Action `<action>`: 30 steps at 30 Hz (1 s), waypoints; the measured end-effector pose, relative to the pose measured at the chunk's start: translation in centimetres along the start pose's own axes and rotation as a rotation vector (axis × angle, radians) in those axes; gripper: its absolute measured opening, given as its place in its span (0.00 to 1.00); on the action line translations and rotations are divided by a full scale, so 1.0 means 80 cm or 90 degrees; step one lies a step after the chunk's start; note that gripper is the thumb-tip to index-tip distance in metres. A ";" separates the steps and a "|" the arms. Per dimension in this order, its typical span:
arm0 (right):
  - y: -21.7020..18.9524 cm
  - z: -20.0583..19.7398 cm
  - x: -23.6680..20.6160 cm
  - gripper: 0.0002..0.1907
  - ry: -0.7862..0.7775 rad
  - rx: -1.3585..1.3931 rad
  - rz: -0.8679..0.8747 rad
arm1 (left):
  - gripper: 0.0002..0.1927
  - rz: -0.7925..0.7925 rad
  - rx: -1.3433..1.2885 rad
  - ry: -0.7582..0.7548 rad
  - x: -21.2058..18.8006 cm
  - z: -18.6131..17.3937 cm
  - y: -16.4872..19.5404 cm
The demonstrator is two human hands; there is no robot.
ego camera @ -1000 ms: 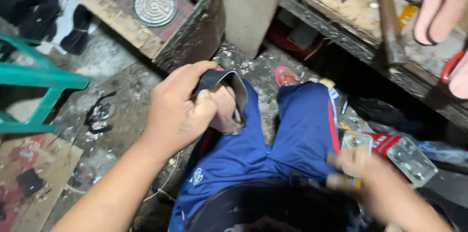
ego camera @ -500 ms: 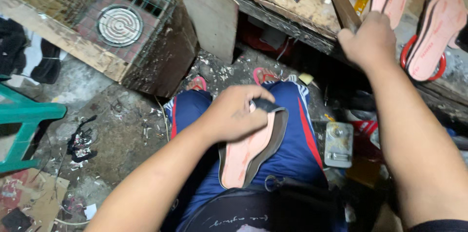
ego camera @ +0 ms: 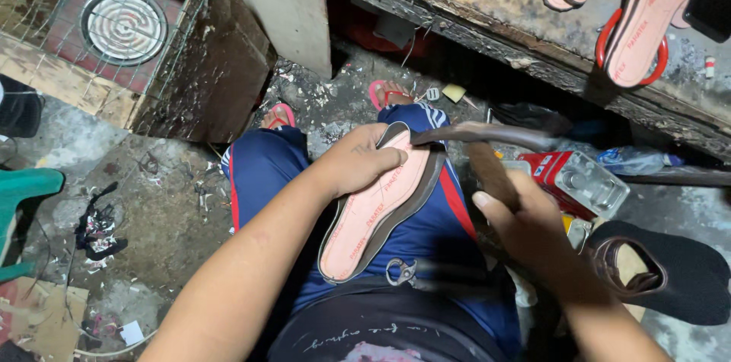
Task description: The person sits on the floor with a shoe upper and wooden last on their lap. They hammer the insole and upper, pull and press the upper edges over the last by hand, use pincers to grip and tuck the material, then hammer the sole area to set the shoe shape.
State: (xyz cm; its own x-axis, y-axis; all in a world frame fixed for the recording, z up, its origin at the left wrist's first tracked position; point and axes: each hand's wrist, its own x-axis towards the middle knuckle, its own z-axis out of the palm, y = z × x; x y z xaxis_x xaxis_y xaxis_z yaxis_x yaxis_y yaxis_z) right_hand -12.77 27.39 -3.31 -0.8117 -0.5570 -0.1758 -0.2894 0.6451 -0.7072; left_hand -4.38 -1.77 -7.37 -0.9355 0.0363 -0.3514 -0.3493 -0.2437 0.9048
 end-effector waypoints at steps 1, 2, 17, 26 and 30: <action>0.002 -0.001 -0.004 0.14 0.055 0.002 -0.044 | 0.09 -0.005 -0.012 -0.003 0.001 0.000 0.001; 0.004 0.000 -0.006 0.13 0.108 0.004 -0.090 | 0.09 -0.010 -0.024 -0.005 0.002 0.000 0.002; -0.030 0.008 0.016 0.22 -0.103 -0.109 0.203 | 0.13 -0.022 0.041 0.037 0.001 -0.009 -0.012; -0.009 -0.070 0.142 0.22 0.256 -0.257 -0.249 | 0.22 -0.113 -0.068 0.143 -0.063 0.001 -0.016; 0.001 -0.077 0.218 0.22 0.268 -0.315 -0.286 | 0.21 -0.050 -0.147 0.176 -0.082 0.007 -0.015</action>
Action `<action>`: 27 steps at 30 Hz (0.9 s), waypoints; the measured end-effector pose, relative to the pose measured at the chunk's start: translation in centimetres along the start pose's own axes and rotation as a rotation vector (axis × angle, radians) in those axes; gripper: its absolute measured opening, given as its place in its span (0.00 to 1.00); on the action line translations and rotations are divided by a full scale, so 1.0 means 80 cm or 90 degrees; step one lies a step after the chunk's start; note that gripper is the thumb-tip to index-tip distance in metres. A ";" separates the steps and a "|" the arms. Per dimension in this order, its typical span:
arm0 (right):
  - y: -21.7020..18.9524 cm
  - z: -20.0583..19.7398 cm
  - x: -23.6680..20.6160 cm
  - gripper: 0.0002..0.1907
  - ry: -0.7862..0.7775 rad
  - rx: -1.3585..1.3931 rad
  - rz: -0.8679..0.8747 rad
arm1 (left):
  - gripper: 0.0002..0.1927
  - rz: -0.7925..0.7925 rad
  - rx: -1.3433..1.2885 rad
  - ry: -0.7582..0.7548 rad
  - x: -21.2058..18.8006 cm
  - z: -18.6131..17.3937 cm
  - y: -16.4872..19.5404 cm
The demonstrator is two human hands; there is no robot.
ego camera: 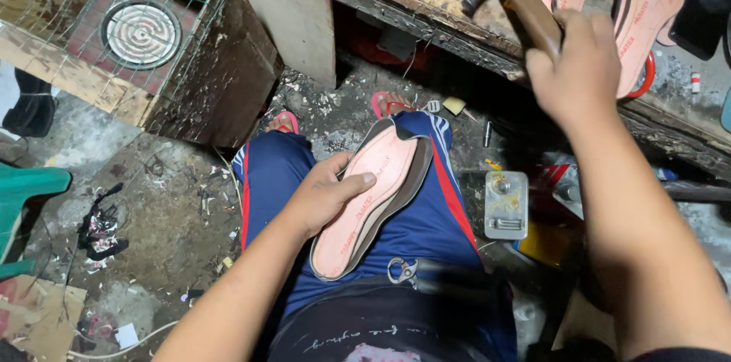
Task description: The person sits on the floor with a shoe upper and wooden last on their lap. They hammer the insole and upper, pull and press the upper edges over the last by hand, use pincers to grip and tuck the material, then hammer the sole area to set the shoe shape.
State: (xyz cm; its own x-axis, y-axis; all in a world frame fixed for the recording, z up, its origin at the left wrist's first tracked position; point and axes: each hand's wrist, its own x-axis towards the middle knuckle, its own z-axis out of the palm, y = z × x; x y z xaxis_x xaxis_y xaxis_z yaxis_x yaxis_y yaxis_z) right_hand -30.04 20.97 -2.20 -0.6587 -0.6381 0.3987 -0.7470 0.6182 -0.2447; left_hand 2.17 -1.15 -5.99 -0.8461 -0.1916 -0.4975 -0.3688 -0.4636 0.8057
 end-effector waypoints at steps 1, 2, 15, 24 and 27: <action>0.005 0.012 0.014 0.21 0.002 0.010 -0.008 | 0.21 0.040 0.012 0.016 -0.002 0.002 0.001; 0.011 0.022 0.027 0.21 0.005 0.021 -0.016 | 0.21 0.082 0.024 0.032 -0.003 0.004 0.004; -0.031 0.030 0.022 0.22 0.189 -0.091 -0.134 | 0.15 0.228 -0.241 0.275 -0.005 -0.014 0.072; -0.215 0.016 -0.108 0.21 -0.470 1.193 0.513 | 0.17 0.305 -0.484 0.099 -0.021 -0.009 0.078; -0.244 0.011 -0.124 0.19 -0.407 1.275 0.508 | 0.18 0.371 -0.510 0.070 -0.031 0.014 0.069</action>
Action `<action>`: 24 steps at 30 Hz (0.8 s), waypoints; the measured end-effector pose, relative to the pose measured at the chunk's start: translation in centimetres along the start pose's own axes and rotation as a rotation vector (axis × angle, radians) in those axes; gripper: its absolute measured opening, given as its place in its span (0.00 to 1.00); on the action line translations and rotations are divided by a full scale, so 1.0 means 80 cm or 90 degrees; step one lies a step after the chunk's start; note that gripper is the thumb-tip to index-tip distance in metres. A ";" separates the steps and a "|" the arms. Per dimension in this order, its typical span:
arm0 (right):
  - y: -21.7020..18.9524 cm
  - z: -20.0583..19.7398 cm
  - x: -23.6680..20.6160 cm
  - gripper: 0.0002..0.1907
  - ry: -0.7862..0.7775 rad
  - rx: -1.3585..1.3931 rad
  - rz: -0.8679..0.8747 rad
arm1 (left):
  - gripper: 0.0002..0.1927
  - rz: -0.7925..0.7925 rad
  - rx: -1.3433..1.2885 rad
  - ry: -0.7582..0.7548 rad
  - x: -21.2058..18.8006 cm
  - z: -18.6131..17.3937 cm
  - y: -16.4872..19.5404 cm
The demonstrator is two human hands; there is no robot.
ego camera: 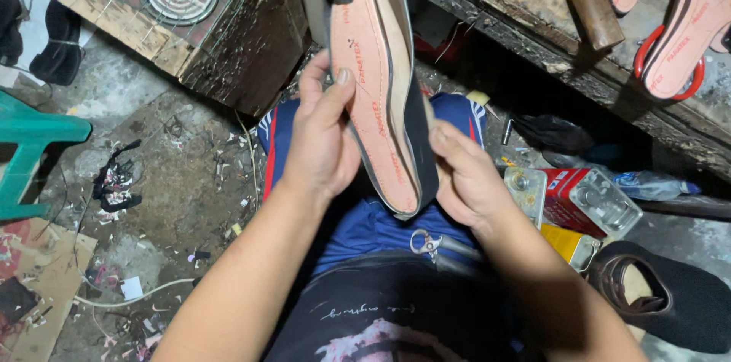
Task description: The person sits on the floor with a shoe upper and wooden last on their lap. They hammer the insole and upper, pull and press the upper edges over the last by hand, use pincers to grip and tuck the material, then hammer the sole area to set the shoe shape.
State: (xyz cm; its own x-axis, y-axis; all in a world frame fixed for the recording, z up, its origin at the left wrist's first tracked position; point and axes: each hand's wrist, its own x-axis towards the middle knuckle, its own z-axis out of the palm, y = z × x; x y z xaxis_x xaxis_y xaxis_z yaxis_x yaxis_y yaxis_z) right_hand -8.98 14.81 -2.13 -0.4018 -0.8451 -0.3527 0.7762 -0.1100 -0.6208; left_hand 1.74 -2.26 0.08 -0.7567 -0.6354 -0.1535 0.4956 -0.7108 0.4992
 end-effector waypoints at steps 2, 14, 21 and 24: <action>0.002 0.010 -0.007 0.17 -0.046 -0.032 -0.106 | 0.19 0.076 -0.019 -0.043 -0.013 0.005 -0.008; -0.014 0.016 -0.062 0.19 -0.070 -0.407 -0.095 | 0.42 -0.273 -0.208 -0.042 -0.041 -0.057 -0.003; 0.000 -0.035 -0.137 0.15 0.083 -1.039 -0.118 | 0.36 -0.268 -0.221 -0.014 -0.024 -0.085 0.007; 0.015 -0.064 -0.163 0.18 0.061 -1.055 -0.156 | 0.36 -0.267 -0.231 -0.005 -0.022 -0.093 0.004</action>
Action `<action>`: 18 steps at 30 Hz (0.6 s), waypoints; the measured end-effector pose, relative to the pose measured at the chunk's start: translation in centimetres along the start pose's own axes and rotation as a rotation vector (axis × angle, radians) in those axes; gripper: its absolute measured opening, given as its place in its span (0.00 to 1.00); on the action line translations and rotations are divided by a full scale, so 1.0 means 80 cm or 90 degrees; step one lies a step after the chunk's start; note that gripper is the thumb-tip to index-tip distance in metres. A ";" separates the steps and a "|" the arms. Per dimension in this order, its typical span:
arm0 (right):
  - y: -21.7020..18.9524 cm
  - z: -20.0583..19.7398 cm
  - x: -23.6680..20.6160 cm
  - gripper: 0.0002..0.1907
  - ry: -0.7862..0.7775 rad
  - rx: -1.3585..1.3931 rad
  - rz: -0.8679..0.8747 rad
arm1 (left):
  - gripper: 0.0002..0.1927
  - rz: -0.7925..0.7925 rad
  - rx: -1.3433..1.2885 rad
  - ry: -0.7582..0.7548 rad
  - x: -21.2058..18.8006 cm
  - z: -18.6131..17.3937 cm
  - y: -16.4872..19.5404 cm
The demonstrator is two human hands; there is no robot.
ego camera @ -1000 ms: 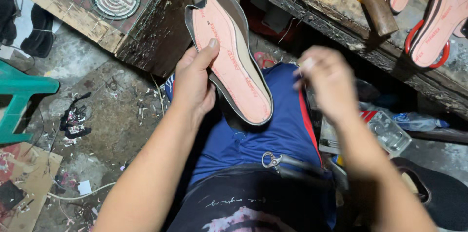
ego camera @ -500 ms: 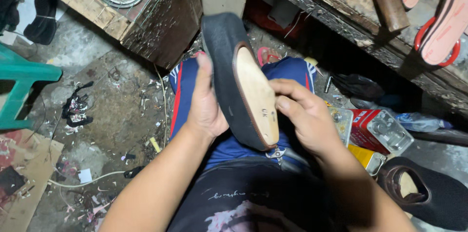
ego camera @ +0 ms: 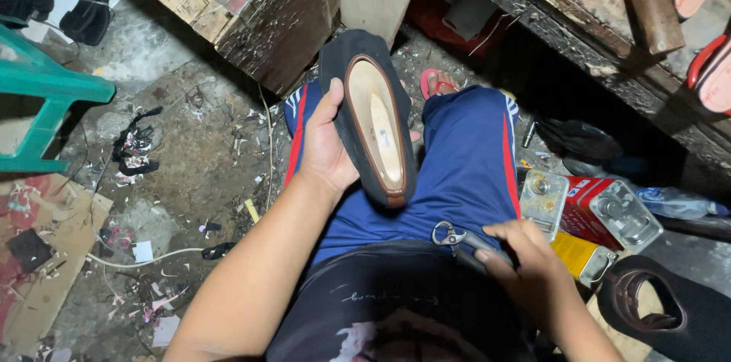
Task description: The person sits on the floor with a shoe upper and wooden last on their lap. They hammer the insole and upper, pull and press the upper edges over the last by hand, use pincers to grip and tuck the material, then hammer the sole area to set the shoe shape.
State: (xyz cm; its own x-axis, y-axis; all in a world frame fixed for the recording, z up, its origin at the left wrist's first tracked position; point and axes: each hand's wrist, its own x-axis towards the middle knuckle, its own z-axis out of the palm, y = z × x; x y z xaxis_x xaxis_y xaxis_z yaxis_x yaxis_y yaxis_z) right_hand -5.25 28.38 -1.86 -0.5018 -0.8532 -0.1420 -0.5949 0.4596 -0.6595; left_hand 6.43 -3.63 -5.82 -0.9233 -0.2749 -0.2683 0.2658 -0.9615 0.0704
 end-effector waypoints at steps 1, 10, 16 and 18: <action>0.006 0.002 -0.009 0.18 -0.019 0.023 0.052 | 0.36 0.001 -0.010 0.003 0.001 -0.003 -0.001; 0.006 -0.043 0.011 0.16 -0.141 0.026 -0.021 | 0.37 -0.009 0.010 0.097 0.008 -0.009 -0.014; -0.040 -0.018 0.065 0.22 -0.095 0.217 0.030 | 0.35 -0.061 0.044 -0.002 -0.004 -0.005 -0.020; -0.049 -0.002 0.091 0.24 -0.076 0.321 0.041 | 0.34 -0.072 0.085 -0.010 -0.008 -0.003 -0.021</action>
State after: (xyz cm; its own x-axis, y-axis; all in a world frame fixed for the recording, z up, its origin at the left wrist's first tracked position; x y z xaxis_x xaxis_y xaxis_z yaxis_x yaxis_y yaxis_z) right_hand -6.69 20.41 -0.16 -0.4352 -0.8625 -0.2583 -0.1742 0.3621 -0.9157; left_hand 6.61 -1.83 -5.98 -0.9497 -0.1635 -0.2670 0.1212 -0.9783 0.1682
